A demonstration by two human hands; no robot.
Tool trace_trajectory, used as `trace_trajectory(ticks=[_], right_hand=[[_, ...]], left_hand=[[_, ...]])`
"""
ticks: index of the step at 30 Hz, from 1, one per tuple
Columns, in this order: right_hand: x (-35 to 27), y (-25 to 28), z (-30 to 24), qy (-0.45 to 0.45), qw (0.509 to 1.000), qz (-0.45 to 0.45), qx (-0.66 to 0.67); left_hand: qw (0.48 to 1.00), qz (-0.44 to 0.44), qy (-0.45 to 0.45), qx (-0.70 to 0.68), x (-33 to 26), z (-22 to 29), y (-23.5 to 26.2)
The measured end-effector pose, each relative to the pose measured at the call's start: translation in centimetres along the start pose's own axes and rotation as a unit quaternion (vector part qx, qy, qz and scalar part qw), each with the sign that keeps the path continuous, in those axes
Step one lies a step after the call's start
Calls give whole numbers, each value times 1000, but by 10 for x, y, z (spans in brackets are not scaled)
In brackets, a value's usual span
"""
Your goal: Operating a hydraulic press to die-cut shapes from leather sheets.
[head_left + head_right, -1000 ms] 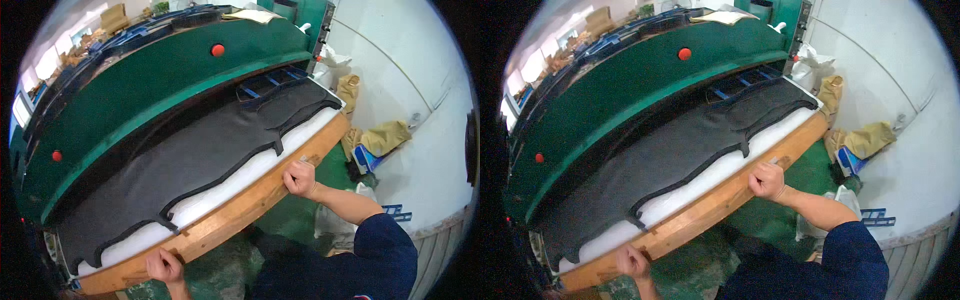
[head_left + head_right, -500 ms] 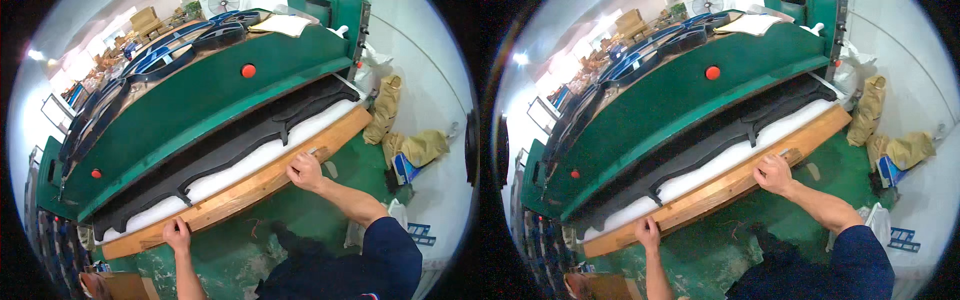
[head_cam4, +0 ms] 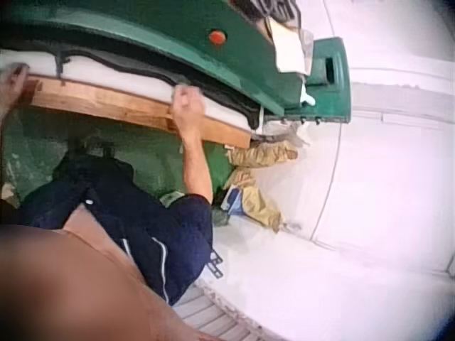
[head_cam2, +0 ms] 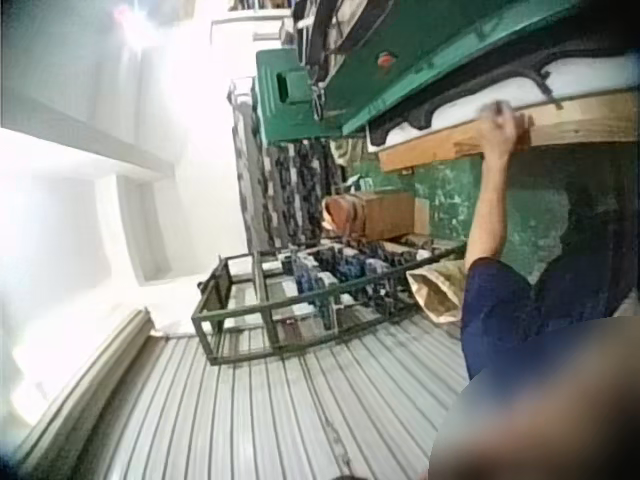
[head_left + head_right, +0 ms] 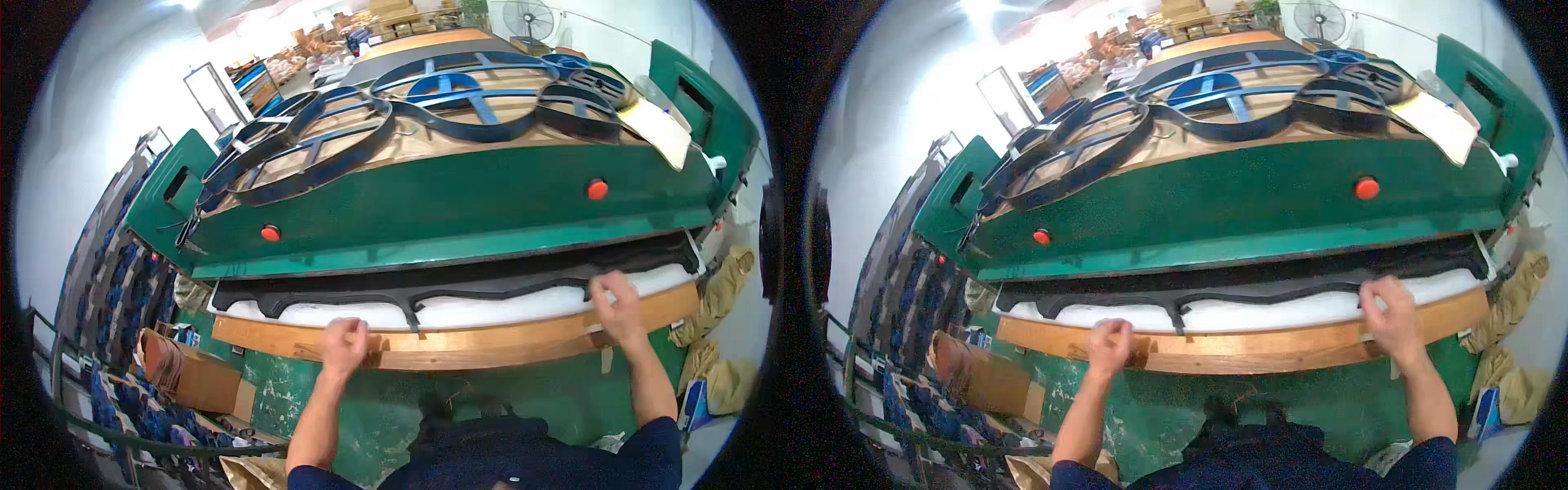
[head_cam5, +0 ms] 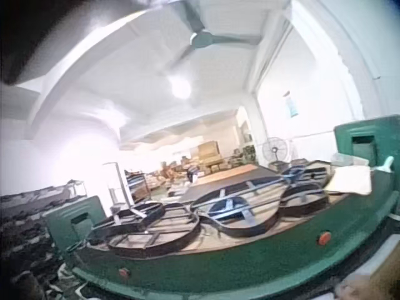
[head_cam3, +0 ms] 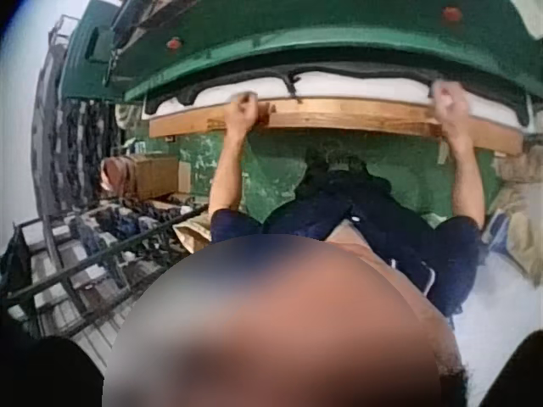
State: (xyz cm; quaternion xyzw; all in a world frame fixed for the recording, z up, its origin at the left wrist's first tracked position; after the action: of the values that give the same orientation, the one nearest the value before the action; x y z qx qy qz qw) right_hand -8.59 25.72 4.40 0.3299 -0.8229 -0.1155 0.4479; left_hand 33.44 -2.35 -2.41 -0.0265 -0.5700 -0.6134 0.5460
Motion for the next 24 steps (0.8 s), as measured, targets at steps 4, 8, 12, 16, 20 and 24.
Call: trace_trajectory(ticks=[4,8,12,16,20,24], right_hand=[[95,-18,-28,33,997,73,14],[140,-49,-11,40,984,120,-126],[138,-54,8,54,972,160,-162],[144,-57,11,39,970,150,-186],[146,-55,3,33,966,157,-200],[150,-54,1,22,969,139,-204]], left_hand=[[991,132,14,-2,94,-59,37],[988,151,-21,6,155,-95,33],[963,198,-143,116,157,-101,11],[965,189,-137,116,155,-115,8],[967,189,-140,101,159,-111,6],[970,178,-135,92,162,-111,6]])
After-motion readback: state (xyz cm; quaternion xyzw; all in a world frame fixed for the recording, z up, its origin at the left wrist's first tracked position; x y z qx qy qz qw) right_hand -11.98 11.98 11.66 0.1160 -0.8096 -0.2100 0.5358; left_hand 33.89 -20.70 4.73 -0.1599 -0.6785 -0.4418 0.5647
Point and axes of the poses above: each hand's wrist, its own x-axis towards the middle knuckle, its own y-axis out of the back of the hand, z = x × y, the point moved 3 cm from there along x, towards the middle knuckle, and after that the axes turned 9 degrees about x, right-handed, at the moved point
